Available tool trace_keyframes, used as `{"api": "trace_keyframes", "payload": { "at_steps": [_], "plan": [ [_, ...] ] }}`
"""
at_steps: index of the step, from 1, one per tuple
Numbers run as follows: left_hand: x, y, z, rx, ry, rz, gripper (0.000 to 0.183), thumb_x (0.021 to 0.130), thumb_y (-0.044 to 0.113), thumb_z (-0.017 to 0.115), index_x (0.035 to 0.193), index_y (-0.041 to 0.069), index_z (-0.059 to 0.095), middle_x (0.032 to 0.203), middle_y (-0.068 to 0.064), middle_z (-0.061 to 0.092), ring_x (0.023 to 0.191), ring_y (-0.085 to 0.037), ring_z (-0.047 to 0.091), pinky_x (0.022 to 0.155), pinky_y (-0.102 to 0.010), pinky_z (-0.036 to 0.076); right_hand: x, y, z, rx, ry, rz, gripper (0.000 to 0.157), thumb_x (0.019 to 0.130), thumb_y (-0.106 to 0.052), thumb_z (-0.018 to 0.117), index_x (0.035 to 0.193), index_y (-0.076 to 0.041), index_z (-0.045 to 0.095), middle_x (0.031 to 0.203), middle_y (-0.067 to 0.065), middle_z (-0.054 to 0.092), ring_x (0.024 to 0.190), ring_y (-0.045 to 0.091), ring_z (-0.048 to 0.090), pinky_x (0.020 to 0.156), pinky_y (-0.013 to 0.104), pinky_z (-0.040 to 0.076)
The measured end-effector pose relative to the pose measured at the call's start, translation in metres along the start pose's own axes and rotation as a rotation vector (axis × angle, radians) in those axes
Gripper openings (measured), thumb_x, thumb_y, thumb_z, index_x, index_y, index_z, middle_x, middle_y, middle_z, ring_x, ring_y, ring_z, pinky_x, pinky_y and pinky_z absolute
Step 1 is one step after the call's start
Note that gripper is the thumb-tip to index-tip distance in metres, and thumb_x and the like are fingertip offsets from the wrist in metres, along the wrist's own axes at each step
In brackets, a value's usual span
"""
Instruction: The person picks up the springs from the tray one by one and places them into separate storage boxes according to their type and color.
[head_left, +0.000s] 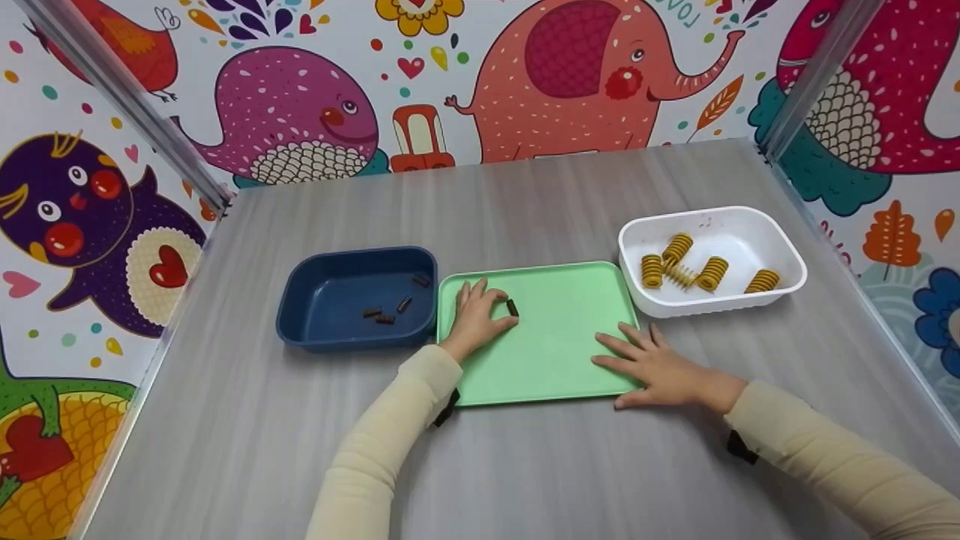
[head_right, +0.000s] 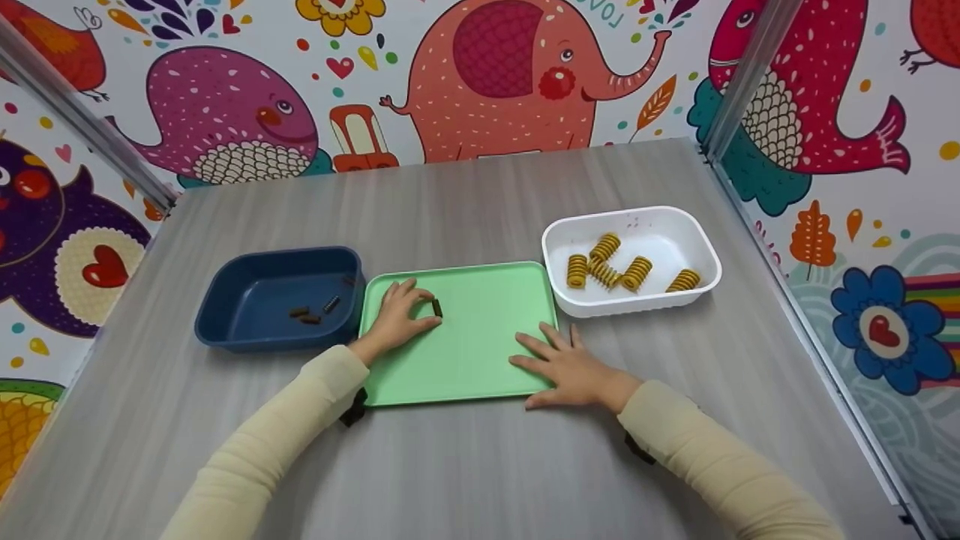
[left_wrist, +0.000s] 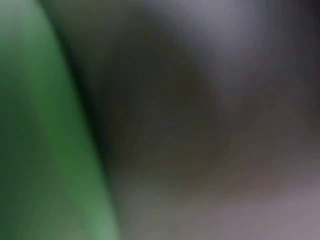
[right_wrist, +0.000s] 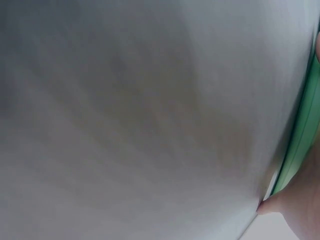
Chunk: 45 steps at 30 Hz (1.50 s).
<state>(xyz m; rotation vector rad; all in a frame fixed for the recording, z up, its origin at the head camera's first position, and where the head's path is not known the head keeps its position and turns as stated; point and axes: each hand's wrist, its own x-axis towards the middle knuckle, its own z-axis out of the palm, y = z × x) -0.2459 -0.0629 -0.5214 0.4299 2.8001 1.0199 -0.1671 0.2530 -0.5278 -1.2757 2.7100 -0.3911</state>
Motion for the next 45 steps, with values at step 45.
{"api": "trace_keyframes", "payload": {
  "at_steps": [45],
  "plan": [
    [-0.003, 0.019, -0.044, -0.254, 0.26, 0.129, 0.034, 0.079, 0.027, 0.072, 0.111, 0.017, 0.065, 0.149, -0.011, 0.026, 0.138, -0.035, 0.015, 0.105, -0.056, 0.022, 0.0, 0.001, 0.002, -0.003, 0.005, -0.003, 0.07, 0.082, -0.056, 0.055, 0.14, -0.019, 0.041, 0.149, 0.013, 0.025, 0.131, 0.05, 0.015, 0.09, 0.077, 0.011]
  ]
}}
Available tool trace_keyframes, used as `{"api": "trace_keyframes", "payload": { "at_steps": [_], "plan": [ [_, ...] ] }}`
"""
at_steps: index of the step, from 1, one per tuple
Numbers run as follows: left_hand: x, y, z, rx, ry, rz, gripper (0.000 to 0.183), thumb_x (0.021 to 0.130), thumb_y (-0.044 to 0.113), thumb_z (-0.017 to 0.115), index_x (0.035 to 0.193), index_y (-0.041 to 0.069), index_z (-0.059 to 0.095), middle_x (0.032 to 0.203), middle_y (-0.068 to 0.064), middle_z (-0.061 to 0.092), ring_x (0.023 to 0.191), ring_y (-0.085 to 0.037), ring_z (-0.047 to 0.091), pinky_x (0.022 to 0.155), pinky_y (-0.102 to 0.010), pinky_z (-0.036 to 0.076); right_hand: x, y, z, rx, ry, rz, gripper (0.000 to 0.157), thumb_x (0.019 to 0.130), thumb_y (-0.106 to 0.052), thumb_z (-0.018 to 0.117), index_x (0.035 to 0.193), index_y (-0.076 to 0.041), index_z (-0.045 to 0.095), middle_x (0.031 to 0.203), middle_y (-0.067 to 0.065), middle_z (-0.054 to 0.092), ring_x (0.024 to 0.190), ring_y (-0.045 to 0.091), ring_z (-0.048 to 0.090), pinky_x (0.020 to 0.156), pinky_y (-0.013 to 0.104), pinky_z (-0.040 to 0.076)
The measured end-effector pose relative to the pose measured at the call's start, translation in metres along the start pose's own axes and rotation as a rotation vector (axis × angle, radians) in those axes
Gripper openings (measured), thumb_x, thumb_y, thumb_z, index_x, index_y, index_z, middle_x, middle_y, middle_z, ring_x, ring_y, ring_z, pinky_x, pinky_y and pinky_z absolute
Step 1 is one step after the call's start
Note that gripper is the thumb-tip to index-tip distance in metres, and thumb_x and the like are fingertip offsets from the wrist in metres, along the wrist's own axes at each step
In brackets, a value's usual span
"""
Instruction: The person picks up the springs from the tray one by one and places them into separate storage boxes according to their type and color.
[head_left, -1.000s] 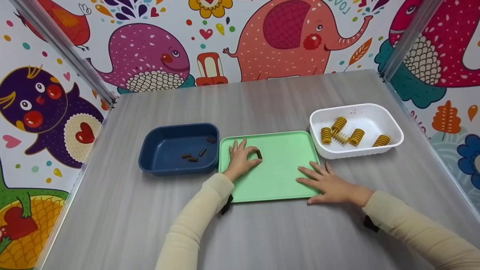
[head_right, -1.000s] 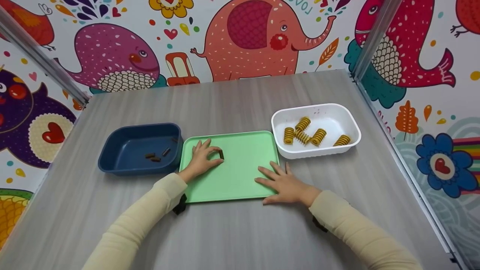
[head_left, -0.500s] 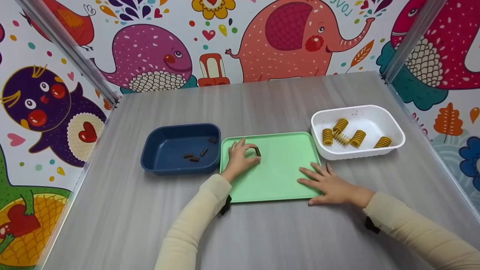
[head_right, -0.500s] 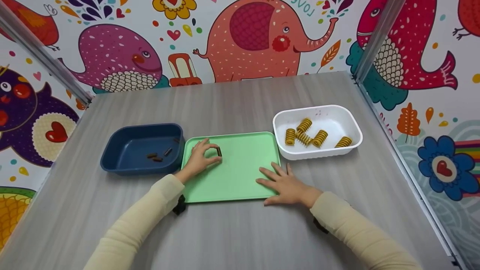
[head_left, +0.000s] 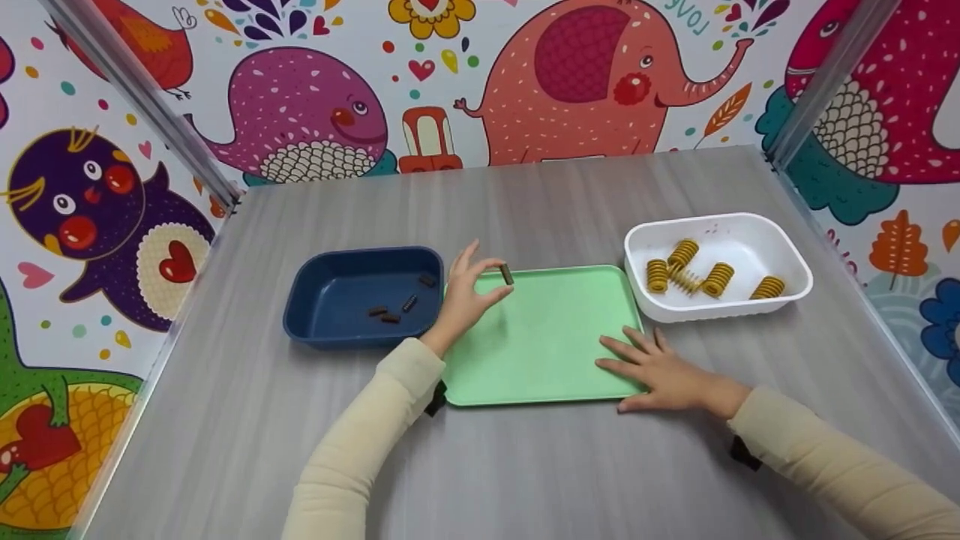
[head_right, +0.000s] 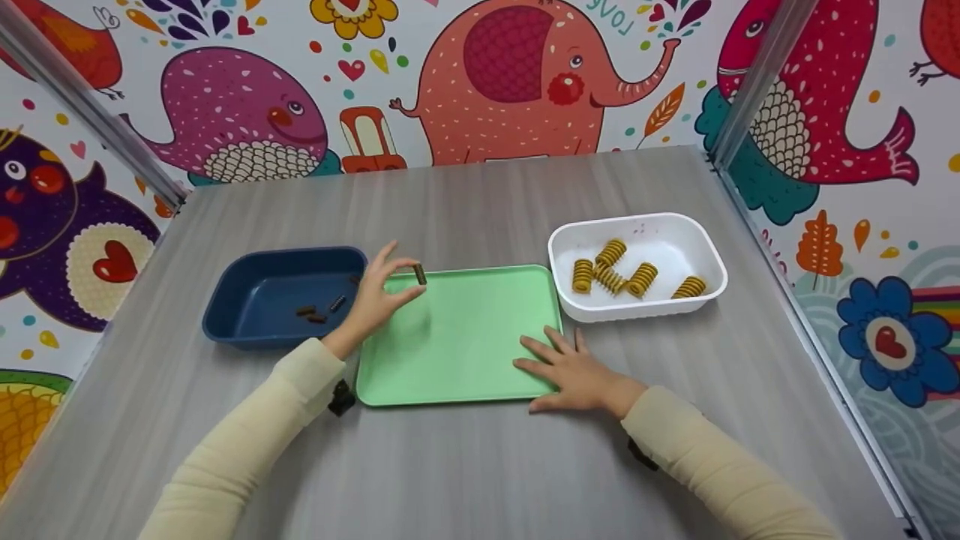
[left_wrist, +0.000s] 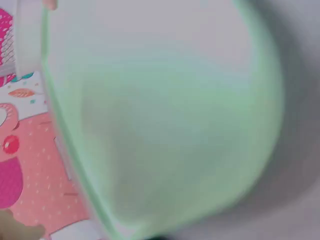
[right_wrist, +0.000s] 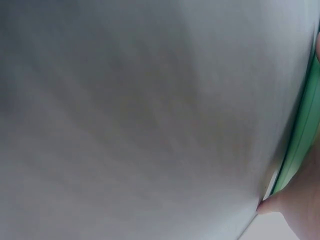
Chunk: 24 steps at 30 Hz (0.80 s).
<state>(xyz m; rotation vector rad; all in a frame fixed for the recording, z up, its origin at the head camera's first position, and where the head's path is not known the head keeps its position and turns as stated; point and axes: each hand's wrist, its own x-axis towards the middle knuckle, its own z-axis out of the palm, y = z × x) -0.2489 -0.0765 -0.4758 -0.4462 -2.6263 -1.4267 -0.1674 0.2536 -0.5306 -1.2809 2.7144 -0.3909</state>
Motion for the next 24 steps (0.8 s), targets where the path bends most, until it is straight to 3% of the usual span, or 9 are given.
{"api": "trace_keyframes", "payload": {
  "at_steps": [5, 11, 16, 24],
  "plan": [
    [0.004, -0.005, -0.023, 0.032, 0.065, 0.03, 0.035, 0.079, 0.027, 0.071, 0.112, 0.017, 0.064, 0.148, -0.011, 0.026, 0.138, -0.035, 0.014, 0.106, -0.056, 0.02, 0.001, 0.0, 0.001, -0.001, -0.006, 0.001, 0.07, 0.083, -0.056, 0.055, 0.14, -0.019, 0.04, 0.149, 0.013, 0.025, 0.131, 0.05, 0.015, 0.09, 0.077, 0.011],
    [0.002, -0.021, -0.049, 0.173, 0.111, 0.048, 0.036, 0.079, 0.028, 0.072, 0.112, 0.015, 0.064, 0.148, -0.018, 0.024, 0.137, -0.042, 0.008, 0.107, -0.059, 0.002, -0.001, -0.001, 0.001, -0.005, 0.003, -0.002, 0.069, 0.082, -0.055, 0.055, 0.139, -0.019, 0.041, 0.148, 0.014, 0.026, 0.131, 0.051, 0.016, 0.089, 0.078, 0.012],
    [-0.004, -0.036, -0.068, 0.279, 0.125, -0.004, 0.04, 0.079, 0.031, 0.071, 0.115, 0.018, 0.063, 0.15, -0.017, 0.021, 0.138, -0.042, -0.001, 0.105, -0.06, -0.011, -0.001, 0.0, 0.001, -0.011, 0.016, -0.011, 0.069, 0.083, -0.055, 0.055, 0.139, -0.018, 0.041, 0.148, 0.014, 0.027, 0.131, 0.051, 0.017, 0.088, 0.078, 0.014],
    [-0.013, -0.057, -0.087, 0.329, 0.076, -0.084, 0.04, 0.08, 0.032, 0.069, 0.116, 0.017, 0.062, 0.15, -0.02, 0.016, 0.136, -0.045, -0.008, 0.102, -0.062, -0.015, 0.0, 0.001, 0.002, -0.025, 0.018, -0.014, 0.069, 0.083, -0.057, 0.054, 0.139, -0.019, 0.041, 0.148, 0.013, 0.027, 0.131, 0.05, 0.017, 0.088, 0.078, 0.015]
  ]
}}
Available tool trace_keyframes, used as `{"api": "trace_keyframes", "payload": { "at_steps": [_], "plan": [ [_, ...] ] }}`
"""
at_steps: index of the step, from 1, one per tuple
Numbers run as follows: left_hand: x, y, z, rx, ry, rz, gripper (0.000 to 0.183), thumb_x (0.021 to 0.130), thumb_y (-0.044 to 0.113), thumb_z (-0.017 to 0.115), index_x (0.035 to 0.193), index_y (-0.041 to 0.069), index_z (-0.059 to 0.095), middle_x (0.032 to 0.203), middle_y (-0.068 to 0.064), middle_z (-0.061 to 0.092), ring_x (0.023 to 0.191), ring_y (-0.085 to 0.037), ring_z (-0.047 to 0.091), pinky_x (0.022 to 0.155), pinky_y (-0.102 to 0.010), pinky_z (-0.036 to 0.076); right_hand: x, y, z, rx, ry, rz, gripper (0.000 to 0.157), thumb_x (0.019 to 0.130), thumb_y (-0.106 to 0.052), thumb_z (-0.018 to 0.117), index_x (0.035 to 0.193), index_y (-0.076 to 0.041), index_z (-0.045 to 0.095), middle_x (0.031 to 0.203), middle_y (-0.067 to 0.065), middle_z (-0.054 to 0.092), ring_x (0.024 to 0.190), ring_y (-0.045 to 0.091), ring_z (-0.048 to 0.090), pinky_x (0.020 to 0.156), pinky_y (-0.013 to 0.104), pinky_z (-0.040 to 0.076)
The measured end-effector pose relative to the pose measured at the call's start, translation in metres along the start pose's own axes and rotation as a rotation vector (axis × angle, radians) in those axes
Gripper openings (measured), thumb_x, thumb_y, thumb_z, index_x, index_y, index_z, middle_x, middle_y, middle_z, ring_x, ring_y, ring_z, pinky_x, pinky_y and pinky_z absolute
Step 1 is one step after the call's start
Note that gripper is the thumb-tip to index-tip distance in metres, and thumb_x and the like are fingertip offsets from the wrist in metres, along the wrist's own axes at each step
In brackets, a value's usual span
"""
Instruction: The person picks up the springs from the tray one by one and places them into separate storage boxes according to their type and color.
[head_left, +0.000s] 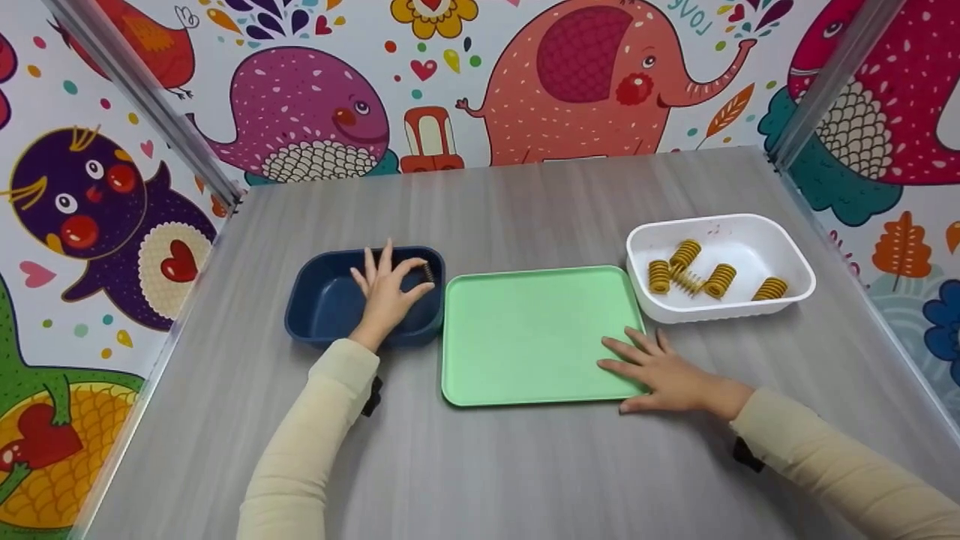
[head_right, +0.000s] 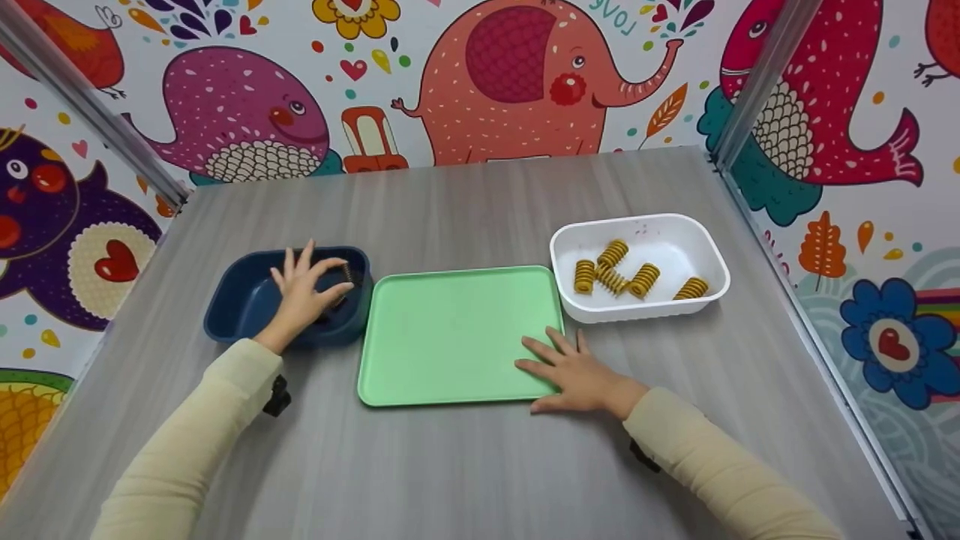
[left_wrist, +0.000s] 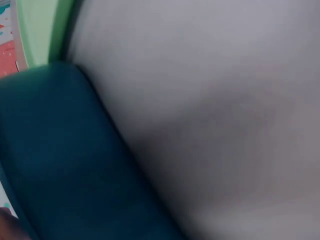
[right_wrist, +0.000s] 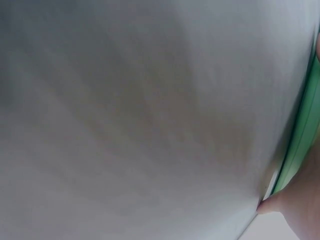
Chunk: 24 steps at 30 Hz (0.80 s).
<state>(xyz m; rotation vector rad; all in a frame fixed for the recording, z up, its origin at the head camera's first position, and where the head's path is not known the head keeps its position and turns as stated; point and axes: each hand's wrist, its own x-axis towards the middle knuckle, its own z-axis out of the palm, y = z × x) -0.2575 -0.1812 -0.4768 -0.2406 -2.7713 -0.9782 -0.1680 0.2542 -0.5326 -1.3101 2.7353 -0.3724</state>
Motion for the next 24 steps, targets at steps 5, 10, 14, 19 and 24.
{"api": "trace_keyframes", "payload": {
  "at_steps": [5, 10, 14, 19, 24],
  "plan": [
    [0.0, -0.012, -0.004, 0.025, -0.044, -0.015, 0.039, 0.079, 0.03, 0.071, 0.115, 0.016, 0.063, 0.15, -0.022, 0.012, 0.135, -0.048, -0.009, 0.103, -0.062, -0.011, -0.001, 0.0, 0.0, 0.009, -0.005, 0.006, 0.069, 0.083, -0.056, 0.054, 0.14, -0.02, 0.04, 0.148, 0.013, 0.026, 0.131, 0.05, 0.017, 0.089, 0.078, 0.014],
    [-0.001, -0.02, -0.006, 0.029, -0.157, -0.032, 0.039, 0.079, 0.029, 0.071, 0.114, 0.015, 0.063, 0.15, -0.023, 0.011, 0.135, -0.049, -0.008, 0.105, -0.061, -0.007, -0.001, 0.0, 0.001, 0.012, -0.008, 0.011, 0.069, 0.083, -0.057, 0.054, 0.14, -0.021, 0.039, 0.149, 0.012, 0.025, 0.131, 0.049, 0.016, 0.089, 0.078, 0.013],
    [0.001, -0.023, -0.009, 0.028, -0.3, -0.046, 0.039, 0.08, 0.026, 0.07, 0.116, 0.012, 0.062, 0.148, -0.024, 0.018, 0.135, -0.048, 0.004, 0.106, -0.06, 0.001, 0.0, 0.0, 0.001, 0.007, 0.001, 0.007, 0.069, 0.083, -0.057, 0.054, 0.14, -0.02, 0.04, 0.149, 0.012, 0.026, 0.131, 0.049, 0.016, 0.089, 0.078, 0.013],
    [0.005, -0.026, -0.008, 0.091, -0.411, -0.073, 0.04, 0.081, 0.026, 0.07, 0.117, 0.011, 0.062, 0.144, -0.024, 0.028, 0.131, -0.046, 0.017, 0.105, -0.059, 0.01, 0.0, -0.001, 0.0, 0.005, 0.01, -0.001, 0.069, 0.083, -0.055, 0.055, 0.139, -0.018, 0.042, 0.148, 0.013, 0.027, 0.13, 0.051, 0.018, 0.089, 0.078, 0.013],
    [0.01, -0.03, -0.003, 0.159, -0.456, -0.062, 0.04, 0.081, 0.027, 0.07, 0.117, 0.012, 0.063, 0.143, -0.023, 0.029, 0.13, -0.046, 0.019, 0.105, -0.058, 0.014, 0.0, -0.002, -0.001, 0.0, 0.01, -0.005, 0.069, 0.082, -0.055, 0.055, 0.139, -0.018, 0.042, 0.148, 0.013, 0.027, 0.13, 0.05, 0.018, 0.089, 0.077, 0.013]
  ]
}}
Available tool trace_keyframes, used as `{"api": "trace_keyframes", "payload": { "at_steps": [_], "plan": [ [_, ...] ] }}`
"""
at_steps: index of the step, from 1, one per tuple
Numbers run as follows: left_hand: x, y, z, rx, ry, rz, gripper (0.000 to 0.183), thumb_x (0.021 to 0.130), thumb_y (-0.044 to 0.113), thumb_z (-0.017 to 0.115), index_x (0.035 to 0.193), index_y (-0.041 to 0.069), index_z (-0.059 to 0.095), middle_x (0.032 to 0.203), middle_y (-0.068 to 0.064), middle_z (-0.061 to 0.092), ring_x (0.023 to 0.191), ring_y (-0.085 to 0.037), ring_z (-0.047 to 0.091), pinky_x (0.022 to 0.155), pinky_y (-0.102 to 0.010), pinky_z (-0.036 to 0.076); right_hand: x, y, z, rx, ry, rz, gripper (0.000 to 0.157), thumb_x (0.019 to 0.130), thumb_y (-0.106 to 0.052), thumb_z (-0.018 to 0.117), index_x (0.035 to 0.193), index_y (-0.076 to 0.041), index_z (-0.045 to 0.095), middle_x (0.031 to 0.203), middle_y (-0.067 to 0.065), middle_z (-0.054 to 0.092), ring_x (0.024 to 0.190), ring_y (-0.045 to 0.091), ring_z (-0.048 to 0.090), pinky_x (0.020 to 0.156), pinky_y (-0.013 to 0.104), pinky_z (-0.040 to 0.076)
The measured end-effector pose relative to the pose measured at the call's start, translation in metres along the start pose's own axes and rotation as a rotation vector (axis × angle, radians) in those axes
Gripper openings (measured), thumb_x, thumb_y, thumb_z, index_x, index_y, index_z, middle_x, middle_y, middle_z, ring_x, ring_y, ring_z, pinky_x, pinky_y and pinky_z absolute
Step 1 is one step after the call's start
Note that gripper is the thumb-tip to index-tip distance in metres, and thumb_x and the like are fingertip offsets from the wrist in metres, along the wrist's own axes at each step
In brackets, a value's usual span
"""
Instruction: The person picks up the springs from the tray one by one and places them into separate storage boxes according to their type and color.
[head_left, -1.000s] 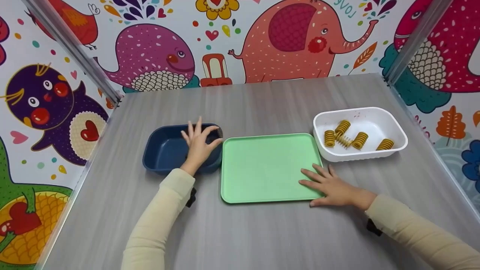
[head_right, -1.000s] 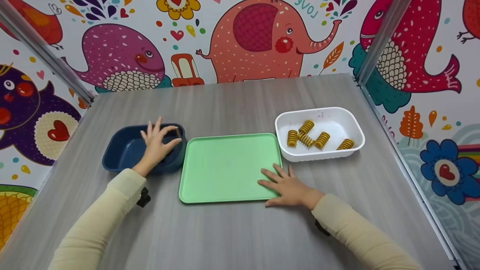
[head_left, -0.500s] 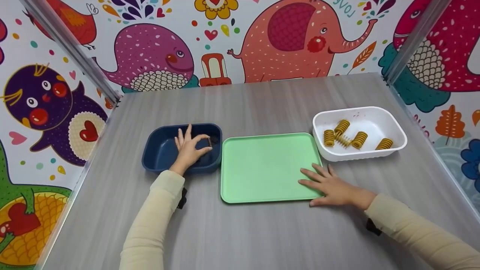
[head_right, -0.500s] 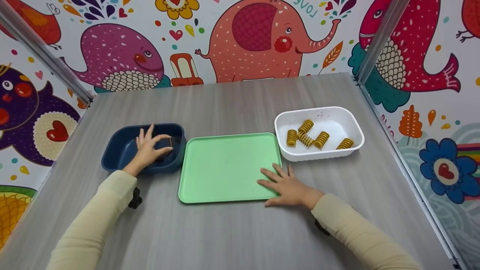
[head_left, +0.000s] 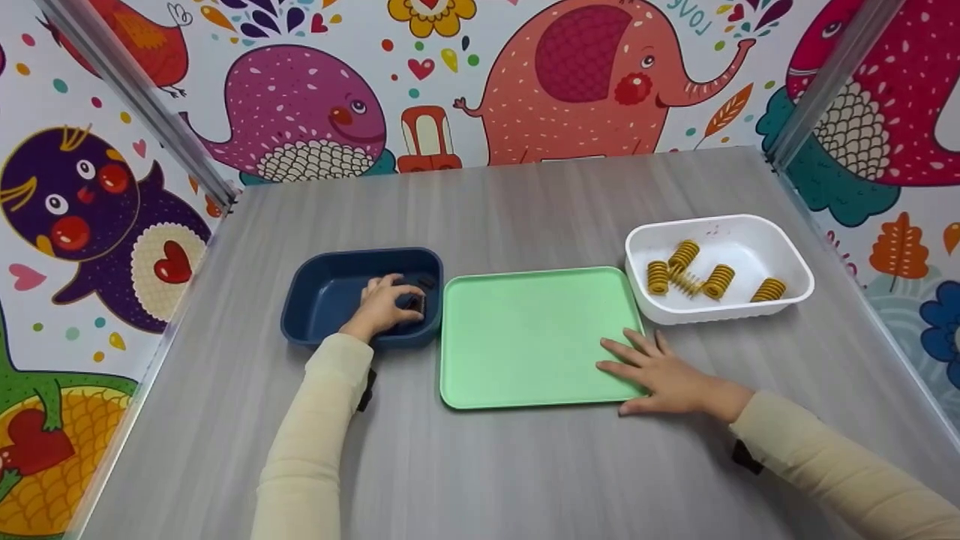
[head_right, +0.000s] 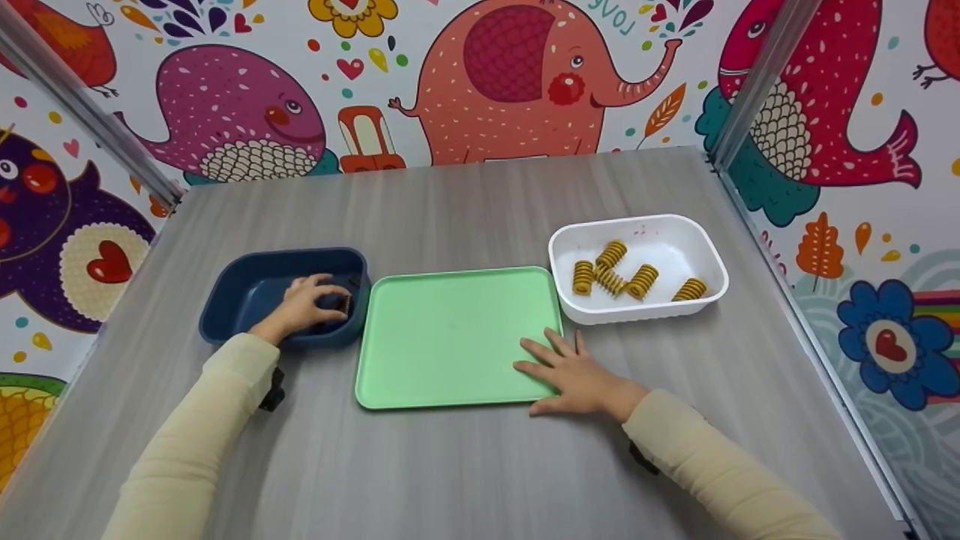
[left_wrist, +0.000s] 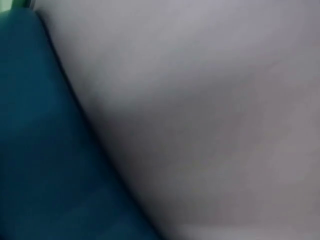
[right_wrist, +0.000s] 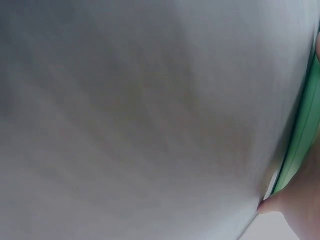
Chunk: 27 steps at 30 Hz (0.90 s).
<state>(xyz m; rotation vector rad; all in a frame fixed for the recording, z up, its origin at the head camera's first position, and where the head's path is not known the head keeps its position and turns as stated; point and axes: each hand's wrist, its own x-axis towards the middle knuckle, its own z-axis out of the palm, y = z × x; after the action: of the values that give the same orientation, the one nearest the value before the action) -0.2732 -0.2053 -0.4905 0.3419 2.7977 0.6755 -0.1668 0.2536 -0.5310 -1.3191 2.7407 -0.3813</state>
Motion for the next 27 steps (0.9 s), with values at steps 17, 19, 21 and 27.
{"api": "trace_keyframes", "payload": {
  "at_steps": [17, 19, 21, 27],
  "plan": [
    [0.002, 0.004, 0.001, 0.008, -0.034, -0.02, 0.05, 0.082, 0.031, 0.069, 0.128, 0.017, 0.056, 0.149, -0.019, 0.022, 0.134, -0.043, 0.012, 0.106, -0.059, 0.012, -0.004, 0.0, -0.002, -0.023, 0.014, -0.005, 0.069, 0.081, -0.054, 0.058, 0.138, -0.017, 0.043, 0.146, 0.015, 0.03, 0.128, 0.053, 0.021, 0.088, 0.078, 0.016],
    [0.001, 0.004, -0.001, -0.016, -0.014, -0.007, 0.053, 0.082, 0.032, 0.069, 0.13, 0.017, 0.053, 0.149, -0.018, 0.021, 0.135, -0.043, 0.011, 0.106, -0.06, 0.011, -0.004, 0.001, -0.003, -0.023, 0.012, -0.006, 0.069, 0.081, -0.054, 0.058, 0.138, -0.017, 0.043, 0.146, 0.016, 0.03, 0.128, 0.053, 0.021, 0.088, 0.078, 0.015],
    [-0.001, 0.006, -0.003, -0.026, 0.013, 0.013, 0.057, 0.082, 0.033, 0.069, 0.133, 0.017, 0.05, 0.149, -0.019, 0.02, 0.135, -0.043, 0.009, 0.106, -0.06, 0.01, -0.004, 0.001, -0.003, -0.014, -0.001, -0.002, 0.069, 0.082, -0.054, 0.057, 0.138, -0.017, 0.043, 0.147, 0.015, 0.029, 0.129, 0.053, 0.02, 0.088, 0.078, 0.015],
    [-0.008, 0.013, -0.006, 0.026, 0.151, 0.042, 0.073, 0.082, 0.04, 0.066, 0.143, 0.016, 0.035, 0.148, -0.02, 0.021, 0.135, -0.044, 0.01, 0.107, -0.059, 0.01, -0.002, 0.0, -0.007, 0.065, -0.046, 0.051, 0.074, 0.08, -0.054, 0.059, 0.14, -0.015, 0.04, 0.148, 0.017, 0.025, 0.131, 0.051, 0.015, 0.091, 0.077, 0.01]
  ]
}}
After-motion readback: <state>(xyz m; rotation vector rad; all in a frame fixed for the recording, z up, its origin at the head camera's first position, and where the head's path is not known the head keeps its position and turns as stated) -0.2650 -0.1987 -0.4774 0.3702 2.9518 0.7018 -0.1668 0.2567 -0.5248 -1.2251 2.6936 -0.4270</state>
